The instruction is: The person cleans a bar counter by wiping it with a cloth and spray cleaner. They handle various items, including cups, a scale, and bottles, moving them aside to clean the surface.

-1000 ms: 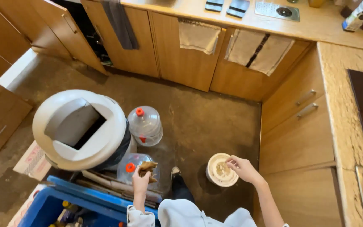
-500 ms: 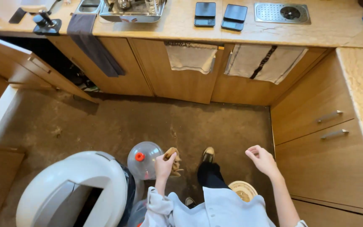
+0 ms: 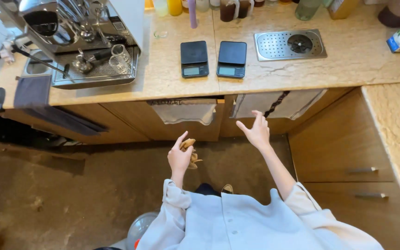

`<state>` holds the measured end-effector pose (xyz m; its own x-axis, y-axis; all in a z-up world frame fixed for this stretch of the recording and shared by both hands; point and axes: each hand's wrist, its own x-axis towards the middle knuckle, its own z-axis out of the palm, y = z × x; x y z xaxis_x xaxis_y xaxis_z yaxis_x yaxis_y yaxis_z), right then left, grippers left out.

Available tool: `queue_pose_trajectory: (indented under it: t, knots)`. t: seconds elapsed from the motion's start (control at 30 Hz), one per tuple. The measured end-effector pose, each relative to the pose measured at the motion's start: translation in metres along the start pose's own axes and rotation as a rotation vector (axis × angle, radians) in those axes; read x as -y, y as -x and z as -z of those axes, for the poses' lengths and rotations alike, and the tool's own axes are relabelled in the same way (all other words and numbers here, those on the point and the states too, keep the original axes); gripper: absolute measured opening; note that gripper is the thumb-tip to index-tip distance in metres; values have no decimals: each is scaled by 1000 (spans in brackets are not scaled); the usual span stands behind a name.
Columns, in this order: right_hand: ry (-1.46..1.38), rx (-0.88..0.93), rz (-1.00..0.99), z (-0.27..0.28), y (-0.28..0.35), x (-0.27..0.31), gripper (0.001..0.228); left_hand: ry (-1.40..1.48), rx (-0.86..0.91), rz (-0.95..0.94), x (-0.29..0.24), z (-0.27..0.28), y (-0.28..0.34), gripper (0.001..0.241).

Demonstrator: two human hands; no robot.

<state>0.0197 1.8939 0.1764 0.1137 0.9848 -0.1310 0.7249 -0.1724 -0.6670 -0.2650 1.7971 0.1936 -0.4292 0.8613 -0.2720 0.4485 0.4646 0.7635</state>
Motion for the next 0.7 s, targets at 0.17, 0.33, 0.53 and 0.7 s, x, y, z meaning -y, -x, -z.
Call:
queue_pose_trajectory:
  t: [0.17, 0.33, 0.53, 0.7]
  knots:
    - [-43, -36, -66, -14, -108, 65, 95, -71, 31, -15, -41, -5, -98, 69]
    - [-34, -56, -146, -28, -195, 111, 122, -227, 28, -112, -71, -24, -230, 82]
    - [90, -8, -278, -67, -255, 139, 140, -422, 162, -163, -78, -45, -343, 102]
    - [381, 23, -378, -100, -303, 111, 149, -566, 165, -274, -68, -72, -398, 111]
